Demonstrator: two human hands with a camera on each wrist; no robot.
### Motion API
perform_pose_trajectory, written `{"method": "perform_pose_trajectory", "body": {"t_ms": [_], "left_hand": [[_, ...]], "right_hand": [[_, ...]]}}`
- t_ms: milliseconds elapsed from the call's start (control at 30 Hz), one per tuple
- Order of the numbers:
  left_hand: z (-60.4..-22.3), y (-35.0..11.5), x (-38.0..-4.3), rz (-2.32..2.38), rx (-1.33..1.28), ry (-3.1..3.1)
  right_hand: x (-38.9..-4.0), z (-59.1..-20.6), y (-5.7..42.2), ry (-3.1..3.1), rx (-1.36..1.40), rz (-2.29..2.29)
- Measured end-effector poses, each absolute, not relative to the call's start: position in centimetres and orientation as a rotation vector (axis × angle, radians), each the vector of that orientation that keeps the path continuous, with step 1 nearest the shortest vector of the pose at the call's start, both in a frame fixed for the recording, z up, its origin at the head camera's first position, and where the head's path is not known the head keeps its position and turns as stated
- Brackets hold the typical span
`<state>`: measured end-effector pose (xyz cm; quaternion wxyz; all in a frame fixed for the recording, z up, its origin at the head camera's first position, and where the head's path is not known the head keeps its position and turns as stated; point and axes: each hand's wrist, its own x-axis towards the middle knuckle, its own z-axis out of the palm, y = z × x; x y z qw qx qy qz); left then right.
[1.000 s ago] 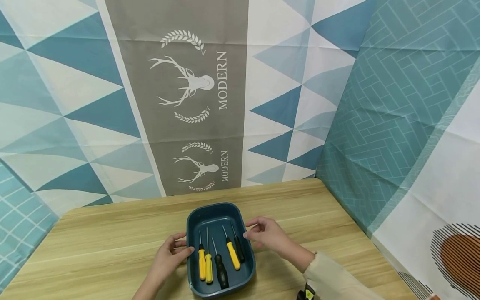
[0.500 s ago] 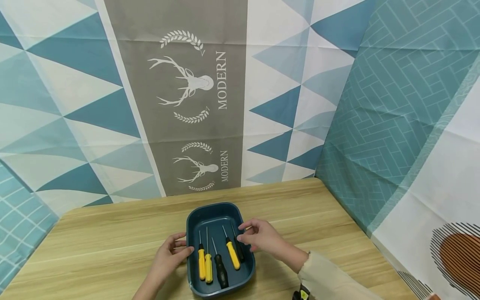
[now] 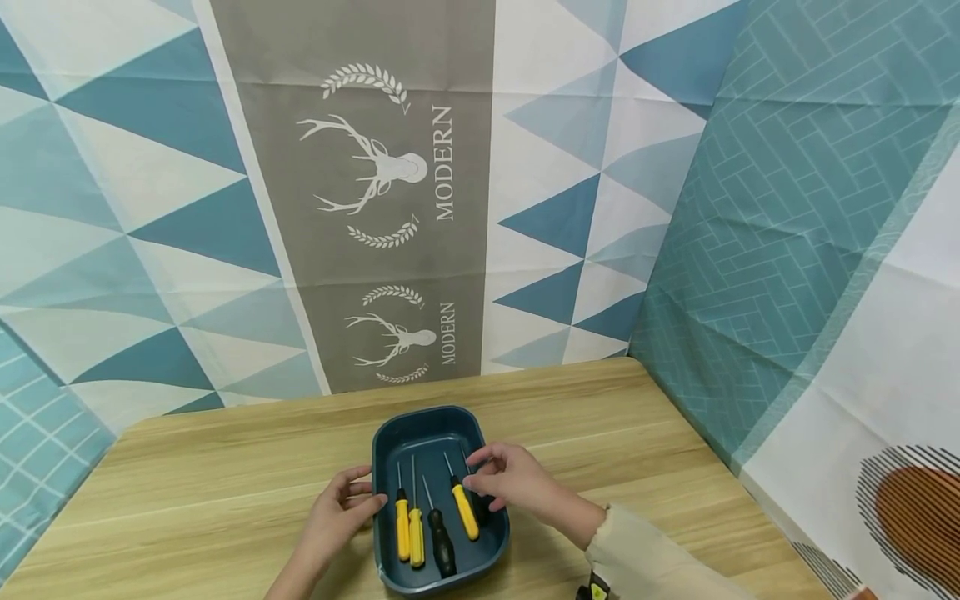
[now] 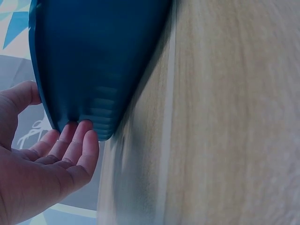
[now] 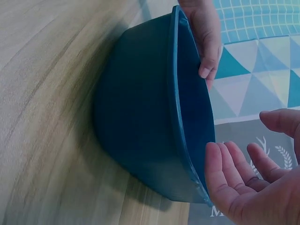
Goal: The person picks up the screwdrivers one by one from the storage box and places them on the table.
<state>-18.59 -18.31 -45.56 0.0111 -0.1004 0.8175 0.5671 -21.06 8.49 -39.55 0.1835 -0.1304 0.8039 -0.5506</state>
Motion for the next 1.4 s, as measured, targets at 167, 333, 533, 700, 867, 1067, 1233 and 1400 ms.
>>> {"method": "perform_pose_trajectory", "body": {"t_ms": [167, 333, 533, 700, 867, 1067, 1233, 1400], "left_hand": [[-45.7, -18.3, -18.6, 1.761, -0.311, 2.556], [-45.7, -18.2, -18.6, 1.773, -0.316, 2.552], [-45.6, -18.2, -18.6, 1.769, -0.307, 2.559], [-45.6, -18.2, -18.5, 1.759, -0.318, 2.557], [-45.5, -18.2, -18.5, 1.758, -0.311, 2.560], [-45.7, -18.3, -18.7, 1.765, -0.312, 2.559], [-45.9, -18.3, -18.7, 1.761, -0.286, 2.577], [-46.1, -18.4, -18.7, 1.759, -0.273, 2.579]], "right_hand": [[-20.8, -39.6, 7.8, 2.248, -0.351, -1.544], [-20.5, -39.7, 7.1, 2.243, -0.344, -1.529], [-20.4, -40.2, 6.6, 2.211, -0.344, -1.512], [-20.3, -40.4, 6.2, 2.199, -0.328, -1.501], [-20.2, -40.3, 5.8, 2.175, -0.316, -1.510], [-20.0, -40.4, 5.4, 2.185, -0.303, -1.509], [-20.2, -40.9, 5.1, 2.172, -0.273, -1.509], [-20.1, -41.4, 4.8, 2.174, -0.232, -1.475]]}}
